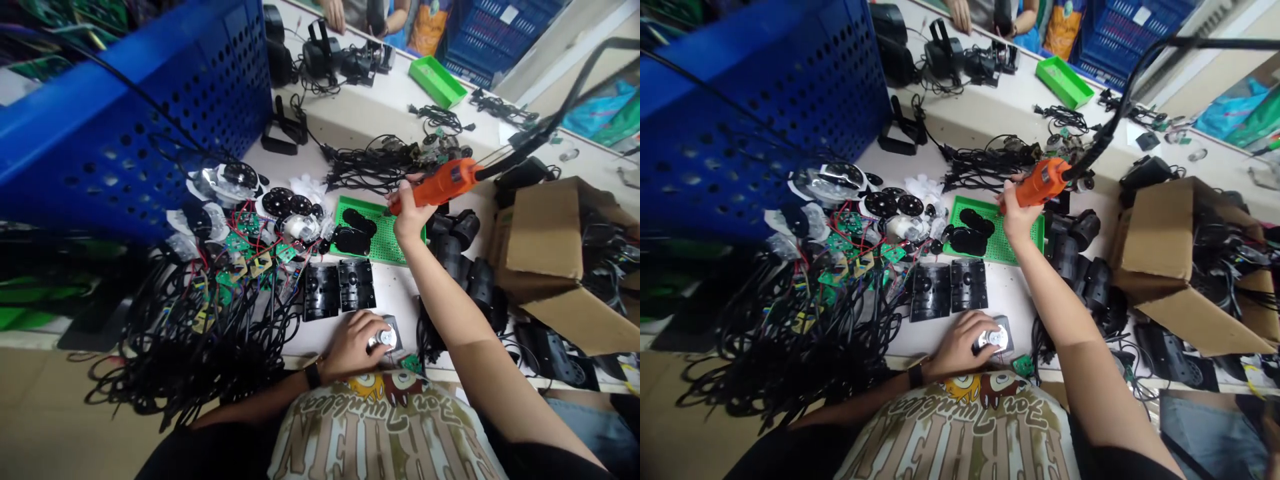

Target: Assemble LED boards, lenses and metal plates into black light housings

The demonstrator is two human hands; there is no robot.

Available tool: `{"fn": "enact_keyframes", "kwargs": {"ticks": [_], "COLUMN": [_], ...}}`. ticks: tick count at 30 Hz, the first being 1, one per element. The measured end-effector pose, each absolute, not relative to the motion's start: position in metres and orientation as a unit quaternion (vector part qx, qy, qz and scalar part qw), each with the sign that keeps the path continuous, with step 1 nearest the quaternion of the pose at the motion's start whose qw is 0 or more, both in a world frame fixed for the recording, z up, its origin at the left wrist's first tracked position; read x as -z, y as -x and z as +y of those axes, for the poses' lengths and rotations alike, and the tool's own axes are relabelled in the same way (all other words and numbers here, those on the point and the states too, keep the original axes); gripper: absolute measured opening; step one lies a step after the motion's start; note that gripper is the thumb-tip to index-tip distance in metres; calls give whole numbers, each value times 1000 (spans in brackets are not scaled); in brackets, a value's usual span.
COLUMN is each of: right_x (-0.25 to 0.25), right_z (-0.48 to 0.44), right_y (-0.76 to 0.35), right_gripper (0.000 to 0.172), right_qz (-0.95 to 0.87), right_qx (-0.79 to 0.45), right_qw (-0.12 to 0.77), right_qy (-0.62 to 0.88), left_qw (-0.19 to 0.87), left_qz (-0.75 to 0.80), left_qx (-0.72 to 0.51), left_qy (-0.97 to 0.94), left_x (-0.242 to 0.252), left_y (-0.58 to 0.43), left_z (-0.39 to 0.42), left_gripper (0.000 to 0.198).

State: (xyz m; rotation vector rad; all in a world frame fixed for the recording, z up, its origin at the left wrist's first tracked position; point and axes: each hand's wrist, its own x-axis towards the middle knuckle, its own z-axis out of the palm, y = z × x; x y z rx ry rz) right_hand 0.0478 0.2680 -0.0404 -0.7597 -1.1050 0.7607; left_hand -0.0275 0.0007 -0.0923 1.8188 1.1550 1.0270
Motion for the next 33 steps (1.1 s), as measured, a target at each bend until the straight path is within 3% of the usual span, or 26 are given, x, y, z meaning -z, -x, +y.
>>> {"fn": "enact_keyframes", "kwargs": {"ticks": [9,13,16,22,25,30,33], "right_x": [63,36,-1,-48,-48,-43,-43], "right_z": [282,260,217,115,86,62,54], "right_y": [-34,-35,-46,-81,-91,-98,-100], "right_gripper": [51,41,28,15,13,12,13], "right_qz": [-506,-486,-475,-434,-420,-418,-409], "right_qx": [-365,-387,-409,-489,-494,-484,-487], "right_qw": [674,693,705,678,679,682,690], "right_qy": [395,366,332,335,345,356,345], "left_qw": [382,370,351,285,313,326,324], "left_qz": [430,393,376,493,510,505,498], "left_qx": [-400,-428,-469,-561,-530,-501,-495], "left_qy": [-714,-725,-718,-600,-601,-622,-634], "left_x": [104,101,90,65,62,62,59], "left_y": [27,29,32,42,45,42,41], "left_z": [-1,0,-1,5,12,10,4], "left_gripper": [24,41,43,35,39,10,10]}}
